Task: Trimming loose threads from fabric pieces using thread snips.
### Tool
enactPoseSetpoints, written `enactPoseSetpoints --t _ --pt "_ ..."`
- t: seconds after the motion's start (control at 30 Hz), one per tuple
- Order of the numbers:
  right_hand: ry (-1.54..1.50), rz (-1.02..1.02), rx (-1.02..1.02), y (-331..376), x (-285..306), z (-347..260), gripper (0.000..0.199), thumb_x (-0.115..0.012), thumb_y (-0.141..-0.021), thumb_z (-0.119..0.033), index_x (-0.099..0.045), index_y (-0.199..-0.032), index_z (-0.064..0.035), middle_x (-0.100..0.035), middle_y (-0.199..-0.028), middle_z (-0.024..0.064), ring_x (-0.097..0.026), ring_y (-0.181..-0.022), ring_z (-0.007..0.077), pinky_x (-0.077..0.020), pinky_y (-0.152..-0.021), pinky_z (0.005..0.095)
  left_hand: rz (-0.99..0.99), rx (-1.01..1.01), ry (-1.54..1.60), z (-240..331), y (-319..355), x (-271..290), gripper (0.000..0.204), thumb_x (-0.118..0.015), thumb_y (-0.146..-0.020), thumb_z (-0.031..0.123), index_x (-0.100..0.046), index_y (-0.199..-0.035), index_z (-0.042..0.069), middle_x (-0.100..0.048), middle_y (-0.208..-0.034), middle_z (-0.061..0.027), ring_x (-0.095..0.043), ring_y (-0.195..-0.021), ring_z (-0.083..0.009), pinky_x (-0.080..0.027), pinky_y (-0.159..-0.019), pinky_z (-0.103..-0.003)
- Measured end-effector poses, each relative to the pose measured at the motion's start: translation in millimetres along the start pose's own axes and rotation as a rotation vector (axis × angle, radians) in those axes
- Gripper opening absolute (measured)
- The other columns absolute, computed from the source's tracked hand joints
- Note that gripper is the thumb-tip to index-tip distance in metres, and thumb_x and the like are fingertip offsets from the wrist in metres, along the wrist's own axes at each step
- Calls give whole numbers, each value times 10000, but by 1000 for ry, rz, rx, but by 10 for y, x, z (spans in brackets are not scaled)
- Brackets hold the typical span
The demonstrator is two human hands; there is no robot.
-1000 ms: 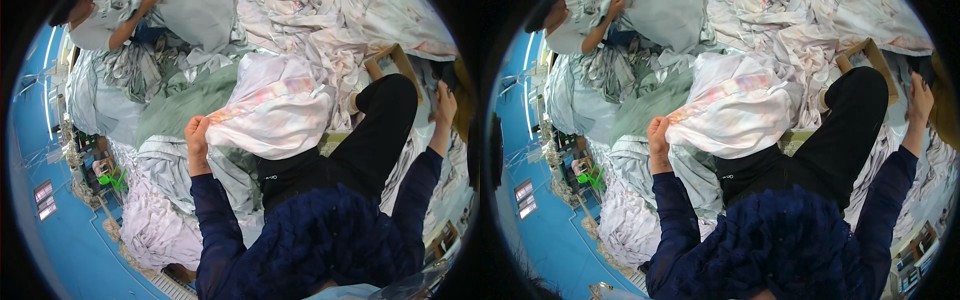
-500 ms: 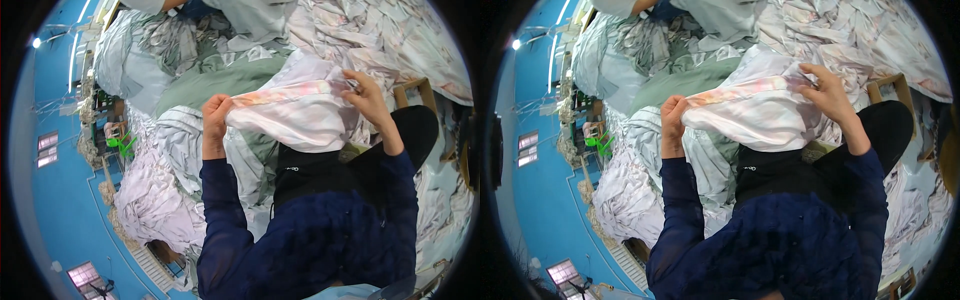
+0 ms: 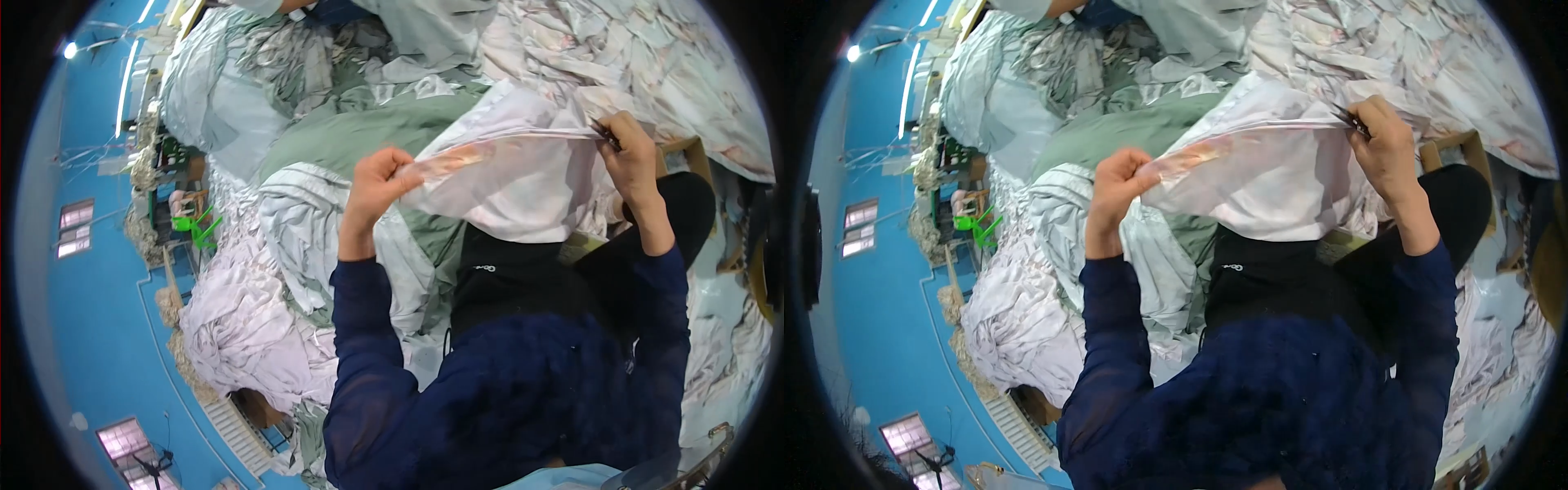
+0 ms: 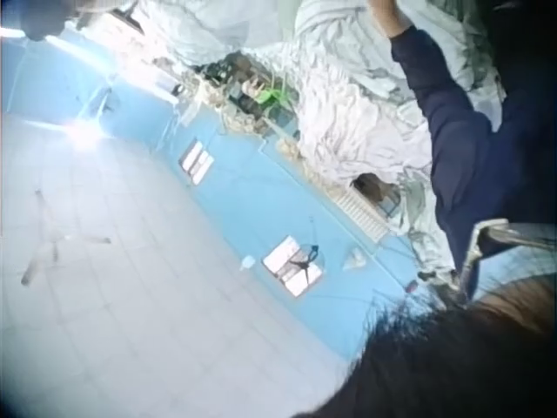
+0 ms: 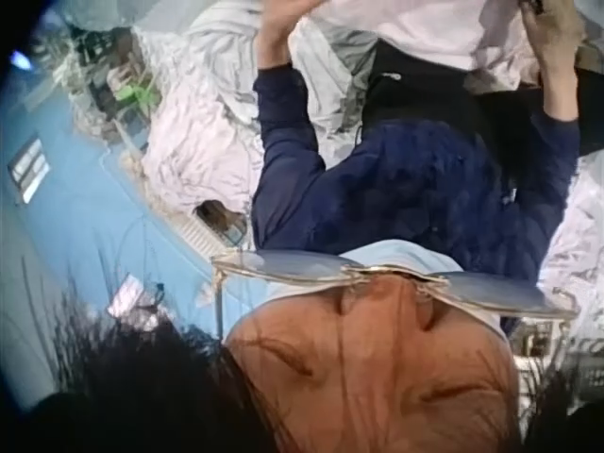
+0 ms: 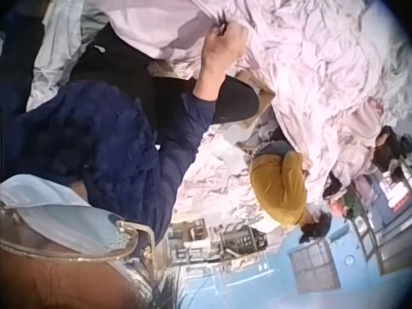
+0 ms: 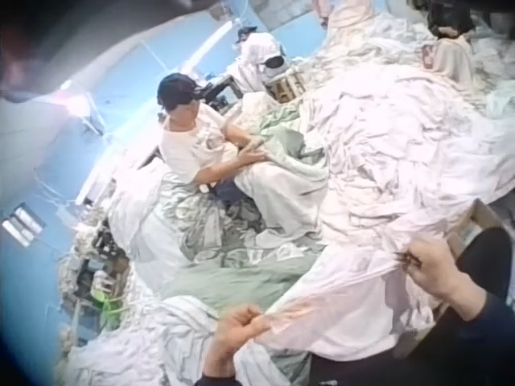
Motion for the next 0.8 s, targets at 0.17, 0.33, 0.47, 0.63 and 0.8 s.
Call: enactPoseSetpoints --t 0.17,0.33,0.47,0.63,0.8 --pt "56 263 59 435 406 43 307 -667 -649 118 -608 -925 -3 -574 -812 132 -591 -702 280 -474 -614 309 128 -555 -685 513 332 -422 175 -715 -678 -29 -608 -787 57 -569 -673 -72 -543 -598 -205 -423 -579 -305" --pt "134 328 -123 952 262 443 252 -689 -668 77 -608 -882 -30 -578 -772 117 -602 -679 265 -481 -614 303 302 -742 -888 268 587 -550 222 -686 -633 -44 -588 -791 77 -593 -742 -70 -569 -674 -279 -443 -645 -378" --pt "106 355 -200 1073 270 535 189 -685 -691 53 -590 -831 -33 -557 -740 116 -587 -640 258 -469 -596 296 389 -796 -939 62 689 -582 232 -682 -639 -39 -584 -818 71 -600 -763 -82 -583 -711 -291 -445 -665 -391" --pt "143 378 -184 1162 327 530 193 -686 -689 48 -573 -817 -42 -556 -736 115 -585 -629 269 -469 -579 308 442 -795 -957 0 669 -596 234 -671 -643 -51 -583 -823 69 -602 -767 -88 -586 -713 -291 -446 -669 -390" --pt "88 411 -119 1225 365 444 197 -653 -673 54 -563 -820 -41 -544 -745 104 -565 -619 240 -464 -587 280 528 -805 -950 -66 712 -475 240 -648 -639 -92 -571 -806 62 -570 -733 -81 -571 -677 -287 -439 -657 -383"
Point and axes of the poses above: each hand's wrist, its own y-axis away from the middle knuckle, its own x-axis out of the back of the hand, z = x × y, the point moved 10 cm from there along -y, towards the middle knuckle
